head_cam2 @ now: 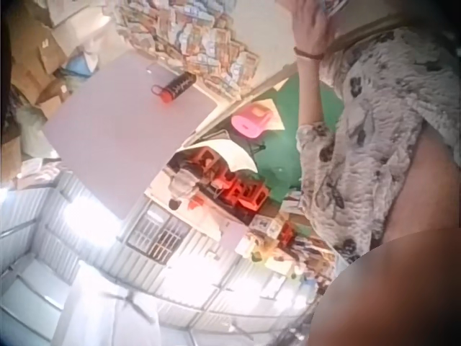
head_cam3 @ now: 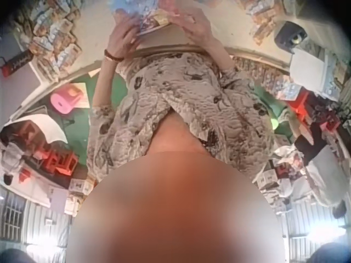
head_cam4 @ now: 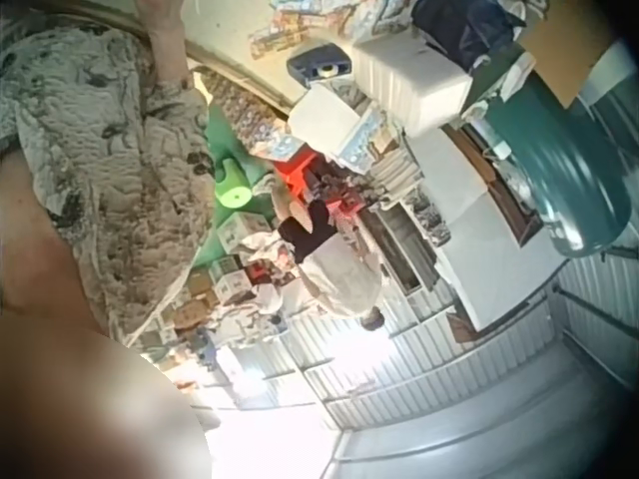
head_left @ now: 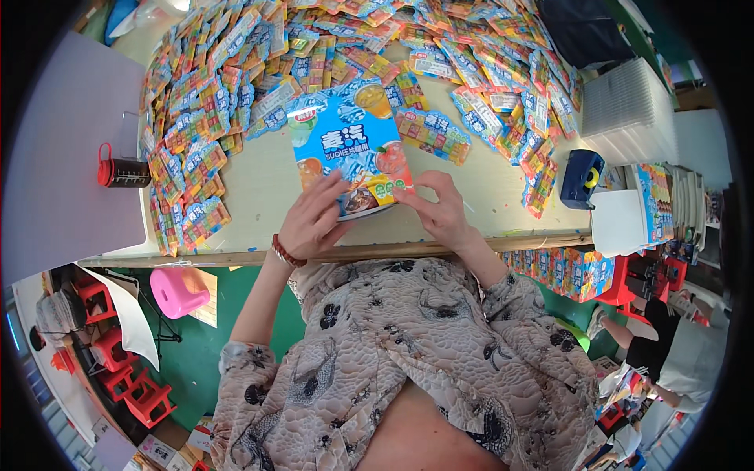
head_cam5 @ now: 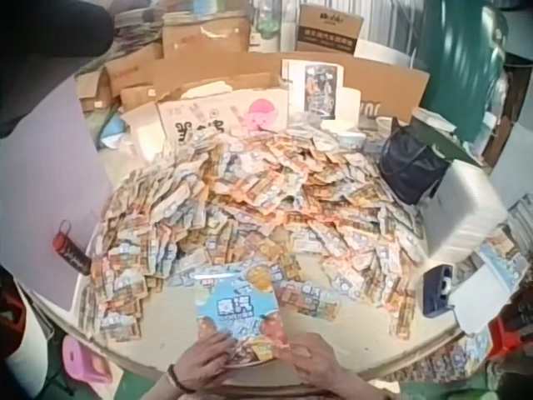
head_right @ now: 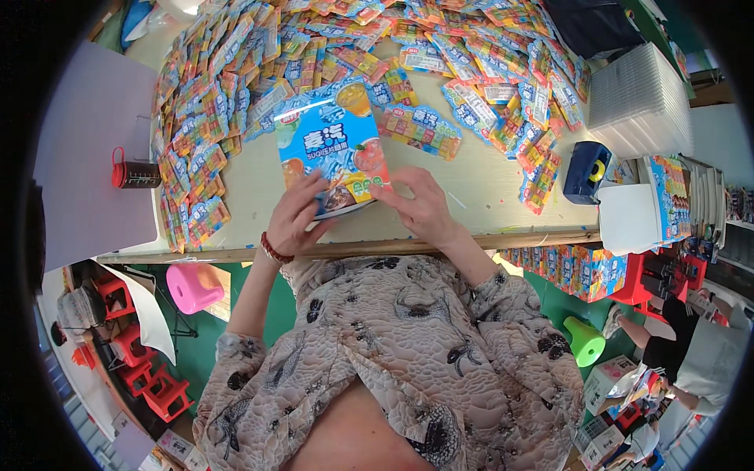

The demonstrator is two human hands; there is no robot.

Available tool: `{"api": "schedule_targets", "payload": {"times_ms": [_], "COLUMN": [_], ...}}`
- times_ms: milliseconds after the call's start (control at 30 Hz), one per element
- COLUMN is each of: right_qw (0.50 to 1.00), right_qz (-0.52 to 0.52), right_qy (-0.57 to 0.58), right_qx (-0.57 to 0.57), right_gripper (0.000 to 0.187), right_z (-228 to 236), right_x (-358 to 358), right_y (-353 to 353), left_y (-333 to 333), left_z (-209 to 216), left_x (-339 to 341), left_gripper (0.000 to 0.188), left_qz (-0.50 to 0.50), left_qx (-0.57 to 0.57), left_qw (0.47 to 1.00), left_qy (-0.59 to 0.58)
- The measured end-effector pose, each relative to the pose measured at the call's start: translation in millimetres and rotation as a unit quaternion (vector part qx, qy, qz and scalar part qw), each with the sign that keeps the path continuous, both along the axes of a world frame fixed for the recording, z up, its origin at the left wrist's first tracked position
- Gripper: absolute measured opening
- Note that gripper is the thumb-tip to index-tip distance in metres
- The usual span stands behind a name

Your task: Manually sort and pack colorful toy or sticker packets into cardboard boxes.

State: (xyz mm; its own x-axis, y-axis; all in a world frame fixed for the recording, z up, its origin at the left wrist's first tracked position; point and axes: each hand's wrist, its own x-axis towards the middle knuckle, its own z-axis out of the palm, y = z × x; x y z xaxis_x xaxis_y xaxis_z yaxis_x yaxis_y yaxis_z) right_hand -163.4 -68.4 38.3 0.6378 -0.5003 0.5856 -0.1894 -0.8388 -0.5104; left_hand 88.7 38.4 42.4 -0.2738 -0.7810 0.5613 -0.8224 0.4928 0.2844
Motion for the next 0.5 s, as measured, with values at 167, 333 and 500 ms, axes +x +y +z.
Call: {"api": "schedule_targets", "payload": {"times_ms": [167,333,500], "right_qw": [0.999,1.0,0.993], "right_qz": [0.045,-0.004,-0.061], "right_qy": [0.003,-0.015,-0.018], "right_qx": [0.009,-0.02,-0.095], "right_gripper": [0.041,0.045,0.042], "right_z": [-5.7,-23.9,-32.4], "right_x": [1.6,5.6,8.3], "right_y": [-1.3,6.4,12.5], "left_y": [-1.8,-4.3,-6.4], "left_z": [-9.9,-12.4,-14.5], "left_x": [-2.2,-10.8,-17.6], "left_gripper": [0.047,0.046,0.034], "left_qz": [-0.032,-0.014,-0.015], "left_qx": [0.031,0.021,-0.026], "left_qw": [0.998,0.999,1.0], "left_qy": [-0.042,-0.023,-0.008]}}
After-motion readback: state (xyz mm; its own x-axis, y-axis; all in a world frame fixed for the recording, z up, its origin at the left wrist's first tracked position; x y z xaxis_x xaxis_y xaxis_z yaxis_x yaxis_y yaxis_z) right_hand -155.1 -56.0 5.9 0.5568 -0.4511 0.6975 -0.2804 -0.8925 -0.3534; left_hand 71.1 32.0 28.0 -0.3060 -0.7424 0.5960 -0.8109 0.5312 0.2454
